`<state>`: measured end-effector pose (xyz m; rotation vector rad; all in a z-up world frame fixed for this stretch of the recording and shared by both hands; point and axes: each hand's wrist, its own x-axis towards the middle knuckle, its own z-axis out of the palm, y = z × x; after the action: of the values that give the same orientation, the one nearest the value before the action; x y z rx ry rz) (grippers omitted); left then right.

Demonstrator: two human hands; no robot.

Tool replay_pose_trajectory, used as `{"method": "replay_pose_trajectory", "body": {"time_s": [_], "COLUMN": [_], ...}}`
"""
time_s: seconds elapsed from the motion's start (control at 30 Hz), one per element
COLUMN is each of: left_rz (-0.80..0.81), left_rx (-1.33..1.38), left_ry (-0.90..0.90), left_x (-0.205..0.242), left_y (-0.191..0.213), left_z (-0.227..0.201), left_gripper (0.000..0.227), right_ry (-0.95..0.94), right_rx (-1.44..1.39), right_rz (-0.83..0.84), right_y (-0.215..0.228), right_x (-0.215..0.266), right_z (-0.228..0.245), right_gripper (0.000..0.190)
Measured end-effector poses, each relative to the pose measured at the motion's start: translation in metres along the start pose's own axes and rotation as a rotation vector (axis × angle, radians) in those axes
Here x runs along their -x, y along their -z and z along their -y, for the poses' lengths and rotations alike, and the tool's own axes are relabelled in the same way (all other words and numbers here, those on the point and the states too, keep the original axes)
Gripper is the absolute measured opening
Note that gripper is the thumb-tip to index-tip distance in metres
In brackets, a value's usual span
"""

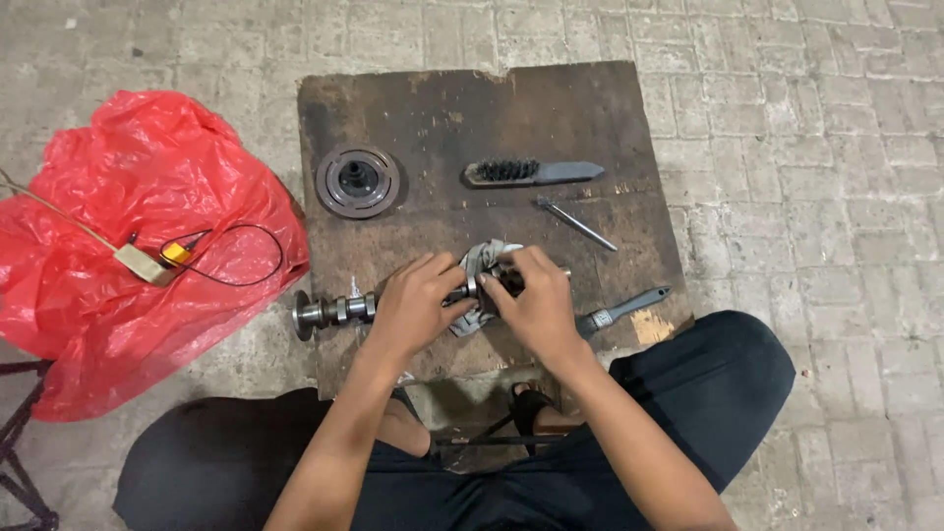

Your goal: The person sits on the floor and cleans a metal camshaft using a cloth. They wipe the lobes and shaft of the camshaft while it rests on a wooden board. A red plastic bag, a clutch plate, a wire brush, and a screwdriver are visible on the board.

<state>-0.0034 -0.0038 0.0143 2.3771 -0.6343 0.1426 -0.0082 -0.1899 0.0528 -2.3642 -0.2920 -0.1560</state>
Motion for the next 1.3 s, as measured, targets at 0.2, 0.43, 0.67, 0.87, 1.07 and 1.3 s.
{"method": "replay_pose_trajectory", "body": {"time_s": [0.2,0.43,0.67,0.87,1.07,1.3], "left_rz": [0.035,0.003,0.005,-0.022,-0.015,0.006], "left_rx": [-0.045,-0.058,-0.011,-0.046,-0.051,-0.016], "left_ry": [-0.028,0.006,0.027,-0.004,0.012,0.065], "left_x": [0.002,0.003,0.002,0.003,0.007,0.004], "left_y": [-0.002,-0.004,-0.007,-0.010,-0.016,-0.018], "left_z": [0.001,0.000,0.005,0.008,0.009,0.010], "left_gripper": [0.023,0.027,0.029,0.028,0.025,0.028], "right_ry": [-0.087,-0.141,0.200,0.357,0.250,-0.041], "right_rx": [0.300,0.320,0.142,0.102,-0.043,-0.206], "right_rz": [0.118,0.226,-0.035,-0.045,-0.054,-0.128], "right_y": [-0.034,-0.027,-0.010,-0.009,-0.010,0.005], "right_x": [-0.029,-0.027,0.013,0.001,-0.006,-0.007], "right_z": [-0.034,-0.019,-0.029,-0.048,-0.094,-0.078], "right_gripper": [0.025,0.015,0.016,0.030,0.027,0.025]}}
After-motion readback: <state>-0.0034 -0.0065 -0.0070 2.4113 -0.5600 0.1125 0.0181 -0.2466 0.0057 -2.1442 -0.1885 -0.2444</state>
